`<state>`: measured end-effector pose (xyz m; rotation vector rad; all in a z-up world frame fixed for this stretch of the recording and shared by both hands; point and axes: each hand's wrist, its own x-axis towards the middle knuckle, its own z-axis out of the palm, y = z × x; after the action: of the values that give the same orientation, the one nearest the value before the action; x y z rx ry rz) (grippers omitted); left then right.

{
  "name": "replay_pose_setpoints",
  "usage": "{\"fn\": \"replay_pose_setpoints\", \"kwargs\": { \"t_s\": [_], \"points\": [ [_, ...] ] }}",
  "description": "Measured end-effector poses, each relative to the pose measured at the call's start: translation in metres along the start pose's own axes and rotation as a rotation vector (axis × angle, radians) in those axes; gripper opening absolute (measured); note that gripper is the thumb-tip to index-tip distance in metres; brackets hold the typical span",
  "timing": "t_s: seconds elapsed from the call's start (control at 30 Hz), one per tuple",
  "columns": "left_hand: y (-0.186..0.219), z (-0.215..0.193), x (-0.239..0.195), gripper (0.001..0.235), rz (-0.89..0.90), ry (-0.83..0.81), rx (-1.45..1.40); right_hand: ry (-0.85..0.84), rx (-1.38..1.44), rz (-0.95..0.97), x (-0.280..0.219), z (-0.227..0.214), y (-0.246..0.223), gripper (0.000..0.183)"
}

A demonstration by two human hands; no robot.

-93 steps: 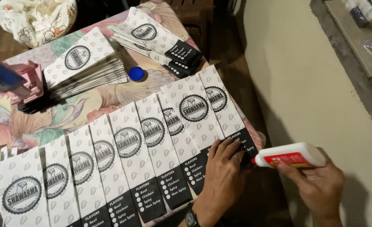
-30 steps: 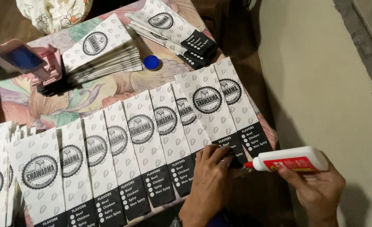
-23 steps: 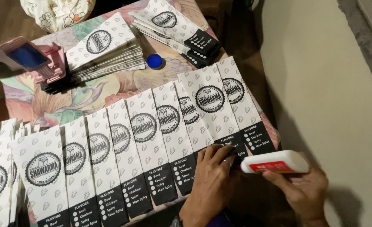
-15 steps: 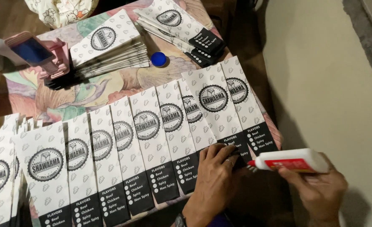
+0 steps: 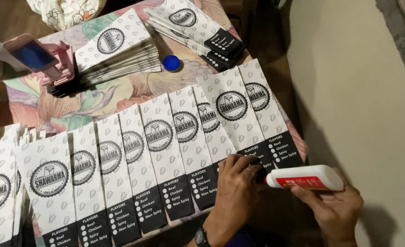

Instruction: Applying glue to the edges of paper food sleeves and folding them to complete the assembly.

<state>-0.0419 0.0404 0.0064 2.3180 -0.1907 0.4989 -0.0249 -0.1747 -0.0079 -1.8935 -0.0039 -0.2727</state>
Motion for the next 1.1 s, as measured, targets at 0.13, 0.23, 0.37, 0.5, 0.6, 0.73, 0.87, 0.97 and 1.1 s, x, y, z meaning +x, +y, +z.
{"fn": "replay_pose_setpoints", "kwargs": {
  "t_s": [0.13,0.23,0.37,0.5,0.6,0.73,0.87,0.97,1.1],
  "points": [
    [0.001,0.001,-0.001,0.032,0.011,-0.015,0.060,0.028,0.051,0.048,-0.002,-0.001,0.008,0.032],
    [0.003,-0.006,0.001,0.031,0.030,-0.020,0.052,0.084,0.080,0.057,0.007,-0.016,0.033,0.045],
    [0.004,-0.012,0.002,0.032,0.036,-0.048,0.053,0.161,0.232,0.051,0.009,-0.026,0.045,0.044],
    [0.013,-0.037,0.003,0.028,0.086,-0.052,-0.107,0.255,0.206,-0.025,0.008,-0.033,0.053,0.031],
    [0.003,-0.049,-0.007,0.018,0.116,0.024,-0.005,0.260,0.377,-0.046,0.006,-0.030,0.058,0.030],
    [-0.012,-0.058,-0.027,0.012,0.057,-0.056,0.110,0.200,0.381,0.044,-0.007,-0.010,0.044,0.027],
    [-0.011,-0.058,-0.036,0.021,0.025,-0.075,0.062,0.122,0.371,0.082,-0.014,0.010,0.022,0.035],
    [-0.009,-0.060,-0.038,0.034,0.015,-0.105,0.032,0.021,0.186,0.115,-0.016,0.013,0.003,0.033],
    [-0.008,-0.061,-0.039,0.030,0.021,-0.066,0.050,-0.190,0.028,-0.043,-0.016,0.022,-0.021,0.046]
  ]
}}
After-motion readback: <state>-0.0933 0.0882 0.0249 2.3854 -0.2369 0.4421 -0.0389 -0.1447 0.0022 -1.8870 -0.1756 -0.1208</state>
